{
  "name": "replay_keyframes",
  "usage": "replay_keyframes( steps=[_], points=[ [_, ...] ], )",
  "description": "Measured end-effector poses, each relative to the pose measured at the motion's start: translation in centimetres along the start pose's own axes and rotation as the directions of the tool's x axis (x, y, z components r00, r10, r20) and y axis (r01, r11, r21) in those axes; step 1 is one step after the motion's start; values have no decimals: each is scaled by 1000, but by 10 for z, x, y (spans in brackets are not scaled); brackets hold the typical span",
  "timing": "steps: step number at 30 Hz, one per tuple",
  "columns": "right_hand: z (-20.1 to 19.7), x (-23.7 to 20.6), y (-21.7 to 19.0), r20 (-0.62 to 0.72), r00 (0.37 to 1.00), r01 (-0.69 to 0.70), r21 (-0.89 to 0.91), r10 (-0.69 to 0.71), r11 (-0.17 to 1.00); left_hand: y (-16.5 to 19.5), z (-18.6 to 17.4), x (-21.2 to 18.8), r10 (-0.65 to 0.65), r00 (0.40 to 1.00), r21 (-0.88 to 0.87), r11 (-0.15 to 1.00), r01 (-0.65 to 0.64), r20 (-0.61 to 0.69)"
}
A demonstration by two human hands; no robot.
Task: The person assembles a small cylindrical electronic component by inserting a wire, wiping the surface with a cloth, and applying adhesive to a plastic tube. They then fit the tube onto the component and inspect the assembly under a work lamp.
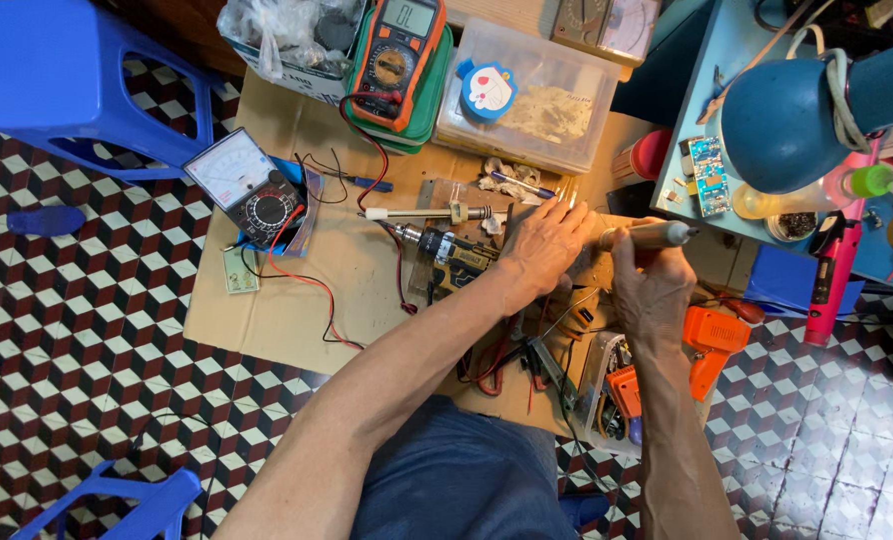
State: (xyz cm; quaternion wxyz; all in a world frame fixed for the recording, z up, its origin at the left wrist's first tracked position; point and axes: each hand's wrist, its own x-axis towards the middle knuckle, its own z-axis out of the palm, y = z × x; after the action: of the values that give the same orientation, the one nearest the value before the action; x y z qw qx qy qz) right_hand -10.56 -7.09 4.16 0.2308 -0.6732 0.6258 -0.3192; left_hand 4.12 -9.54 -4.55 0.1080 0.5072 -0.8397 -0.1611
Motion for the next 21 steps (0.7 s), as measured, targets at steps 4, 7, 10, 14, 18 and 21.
replay_keyframes(
  steps=[4,7,10,14,18,21],
  points=[
    [-7,4,7,-95,994,-50,101,59,994,0,4,5,-15,1000,-41,999,14,-21],
    [3,7,12,-101,994,-33,108,44,994,0,4,3,2,1000,-13,1000,-2,-17],
    [8,5,16,15,996,85,-124,-83,989,0,2,3,3,1000,-6,1000,-3,-9],
    [8,3,16,-16,994,-104,85,106,991,1,0,5,-23,999,-9,1000,23,40],
    [10,3,17,0,1000,7,-66,-7,998,2,0,5,-23,998,-16,1000,24,60],
    [13,3,19,-17,1000,-20,135,23,991,1,1,5,-47,998,-42,998,48,37]
  ],
)
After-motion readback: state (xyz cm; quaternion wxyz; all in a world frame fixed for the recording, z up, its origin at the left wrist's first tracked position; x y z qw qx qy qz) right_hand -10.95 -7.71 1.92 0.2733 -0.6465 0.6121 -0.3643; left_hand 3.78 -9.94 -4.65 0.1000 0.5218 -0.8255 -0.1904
